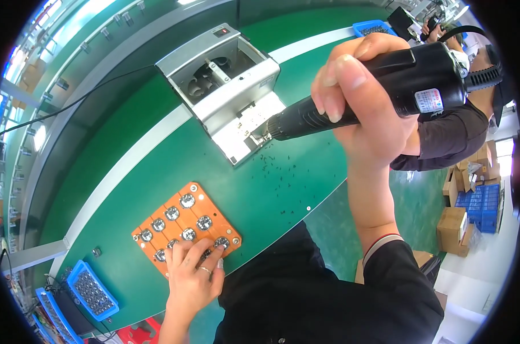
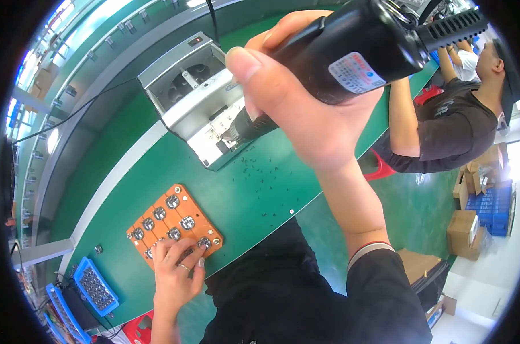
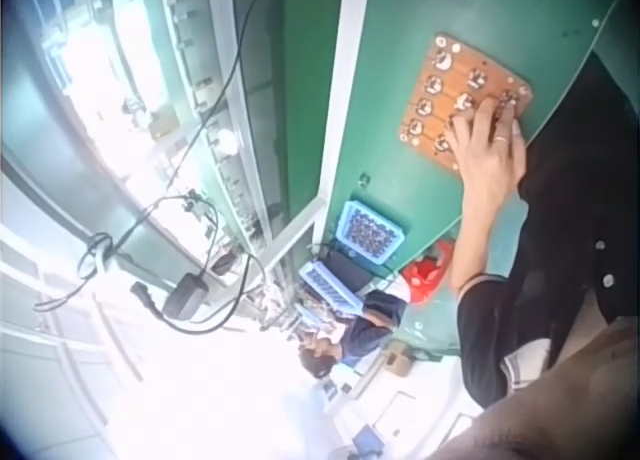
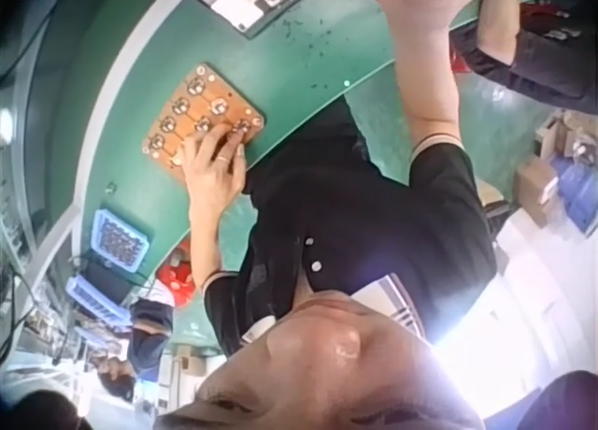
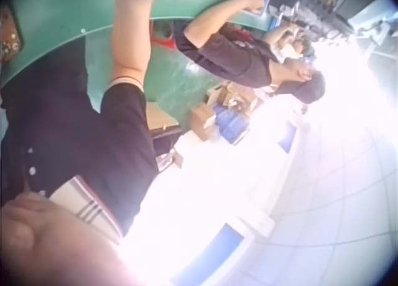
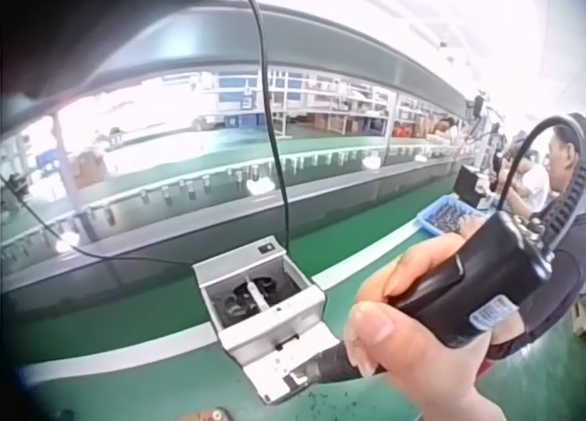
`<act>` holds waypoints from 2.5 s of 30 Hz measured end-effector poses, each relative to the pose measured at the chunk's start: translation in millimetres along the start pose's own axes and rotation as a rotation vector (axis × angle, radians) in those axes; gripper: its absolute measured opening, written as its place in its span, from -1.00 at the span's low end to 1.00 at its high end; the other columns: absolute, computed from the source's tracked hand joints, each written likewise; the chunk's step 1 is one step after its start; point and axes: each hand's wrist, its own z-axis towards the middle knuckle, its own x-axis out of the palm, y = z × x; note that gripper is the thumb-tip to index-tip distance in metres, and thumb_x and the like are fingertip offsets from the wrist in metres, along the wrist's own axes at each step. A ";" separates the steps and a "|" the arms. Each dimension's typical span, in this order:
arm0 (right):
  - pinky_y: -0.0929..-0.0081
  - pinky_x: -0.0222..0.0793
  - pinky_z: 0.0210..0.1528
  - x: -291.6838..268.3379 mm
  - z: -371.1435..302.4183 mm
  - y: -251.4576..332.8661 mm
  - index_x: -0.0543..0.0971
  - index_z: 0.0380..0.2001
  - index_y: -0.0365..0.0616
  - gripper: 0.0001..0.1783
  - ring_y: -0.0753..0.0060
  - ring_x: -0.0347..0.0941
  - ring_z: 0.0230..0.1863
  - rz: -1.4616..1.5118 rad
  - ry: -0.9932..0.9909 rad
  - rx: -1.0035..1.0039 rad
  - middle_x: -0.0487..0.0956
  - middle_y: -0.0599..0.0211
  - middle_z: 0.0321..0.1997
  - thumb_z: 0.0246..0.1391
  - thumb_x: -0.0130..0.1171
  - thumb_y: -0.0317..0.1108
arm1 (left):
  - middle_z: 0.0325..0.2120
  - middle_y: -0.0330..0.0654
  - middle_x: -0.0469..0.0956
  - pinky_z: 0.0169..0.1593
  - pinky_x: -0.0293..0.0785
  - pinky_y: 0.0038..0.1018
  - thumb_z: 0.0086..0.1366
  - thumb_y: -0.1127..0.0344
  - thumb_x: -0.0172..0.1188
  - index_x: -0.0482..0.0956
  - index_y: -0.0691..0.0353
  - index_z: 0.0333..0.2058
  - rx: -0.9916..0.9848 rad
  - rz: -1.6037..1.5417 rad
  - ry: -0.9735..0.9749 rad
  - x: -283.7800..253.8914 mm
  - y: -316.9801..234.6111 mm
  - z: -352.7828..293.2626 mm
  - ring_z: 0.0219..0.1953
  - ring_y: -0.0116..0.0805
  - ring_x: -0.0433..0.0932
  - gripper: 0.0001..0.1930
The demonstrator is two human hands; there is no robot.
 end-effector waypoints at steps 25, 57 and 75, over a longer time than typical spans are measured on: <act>0.40 0.29 -0.55 8.5 6.6 9.1 0.40 -0.10 -0.23 -0.81 0.54 0.26 -0.64 0.050 -0.101 -0.097 0.52 0.16 -0.34 0.21 0.01 -0.57 | -0.16 -0.32 0.57 -0.09 0.28 -0.27 -0.07 0.47 0.34 0.77 0.16 -0.27 -0.017 -0.050 -0.026 -0.9 2.3 3.6 -0.20 -0.23 0.41 -0.70; 0.41 0.36 -0.48 -4.2 3.0 5.0 0.39 -0.06 -0.19 -0.80 0.49 0.36 -0.60 0.008 -0.028 0.052 0.53 0.14 -0.31 0.25 0.02 -0.57 | -0.18 -0.31 0.57 -0.09 0.33 -0.27 -0.10 0.48 0.33 0.77 0.15 -0.29 -0.028 -0.072 -0.019 2.8 3.4 3.2 -0.22 -0.18 0.40 -0.70; 0.48 0.39 -0.55 13.9 5.6 -2.3 0.39 -0.16 -0.28 -0.71 0.49 0.39 -0.61 -0.127 -0.021 0.038 0.54 0.10 -0.42 0.08 0.18 -0.70 | -0.19 -0.30 0.57 -0.09 0.33 -0.26 -0.09 0.49 0.33 0.77 0.17 -0.30 -0.036 -0.098 -0.040 2.4 2.5 3.4 -0.23 -0.18 0.39 -0.71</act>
